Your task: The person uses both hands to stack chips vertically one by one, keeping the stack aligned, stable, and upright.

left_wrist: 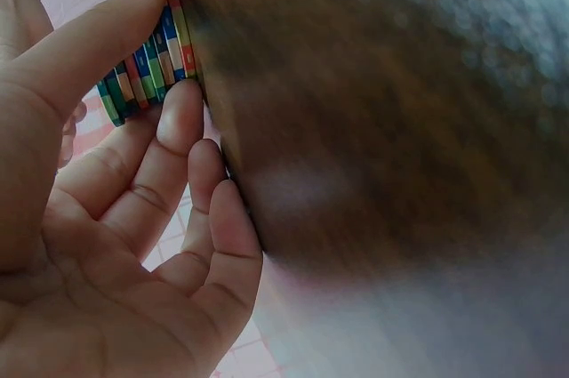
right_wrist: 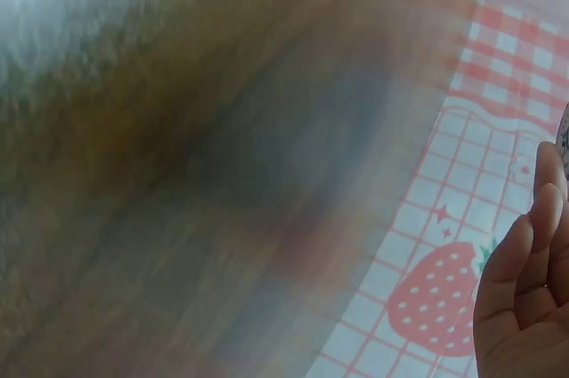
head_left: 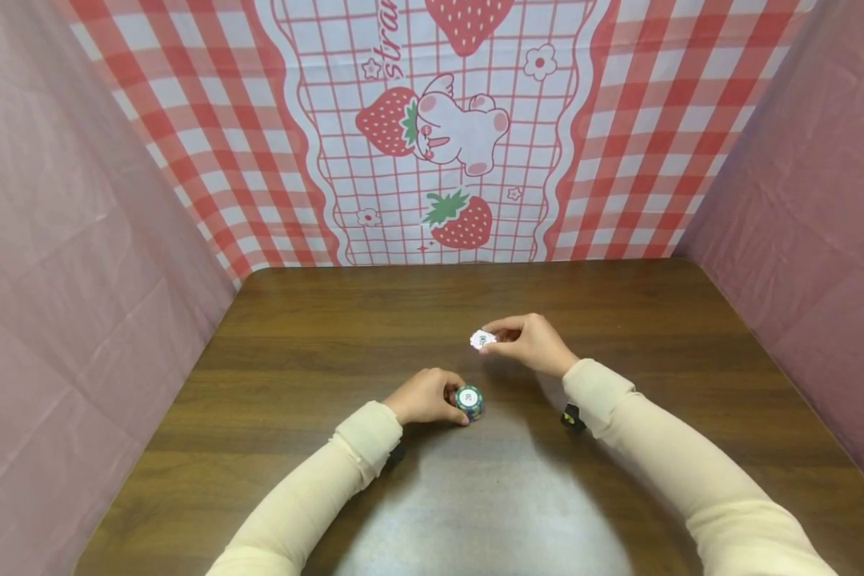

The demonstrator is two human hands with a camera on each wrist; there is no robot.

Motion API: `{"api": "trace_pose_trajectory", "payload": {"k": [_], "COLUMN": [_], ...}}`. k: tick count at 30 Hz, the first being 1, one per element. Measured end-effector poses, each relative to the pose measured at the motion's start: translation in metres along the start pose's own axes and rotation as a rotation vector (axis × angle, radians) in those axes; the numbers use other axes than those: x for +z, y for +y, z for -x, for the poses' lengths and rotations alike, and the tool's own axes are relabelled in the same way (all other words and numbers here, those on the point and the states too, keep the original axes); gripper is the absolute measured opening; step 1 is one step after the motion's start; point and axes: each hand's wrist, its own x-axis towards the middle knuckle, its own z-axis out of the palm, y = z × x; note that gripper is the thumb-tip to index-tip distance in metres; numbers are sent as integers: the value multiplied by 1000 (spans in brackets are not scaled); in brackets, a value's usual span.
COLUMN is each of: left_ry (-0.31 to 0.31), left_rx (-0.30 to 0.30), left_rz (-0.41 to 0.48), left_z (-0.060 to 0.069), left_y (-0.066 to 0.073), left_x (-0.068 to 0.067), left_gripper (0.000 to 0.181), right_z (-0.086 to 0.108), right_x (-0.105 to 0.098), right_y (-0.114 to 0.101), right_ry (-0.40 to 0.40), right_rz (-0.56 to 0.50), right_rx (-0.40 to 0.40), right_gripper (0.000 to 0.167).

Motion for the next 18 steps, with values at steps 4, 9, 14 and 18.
{"api": "trace_pose_trajectory", "payload": {"k": [4, 9, 14, 18], "left_ry": [2, -1, 0, -1], "left_rx": [4, 8, 3, -5], "left_rz": [1, -6, -18, -22], "left_z": [0, 0, 0, 0], "left_y": [0, 0, 0, 0], "left_x": [0, 0, 0, 0], "left_gripper": [32, 31, 33, 33], "right_z": [4, 9, 14, 18], "right_x": [3, 8, 14, 19], "right_y": [-3, -7, -8, -8], "right_ry": [-19, -41, -63, -85], "right_rz": [-26, -46, -55, -48], "right_rx": [-23, -53, -78, -78], "right_gripper": [33, 32, 31, 32]}}
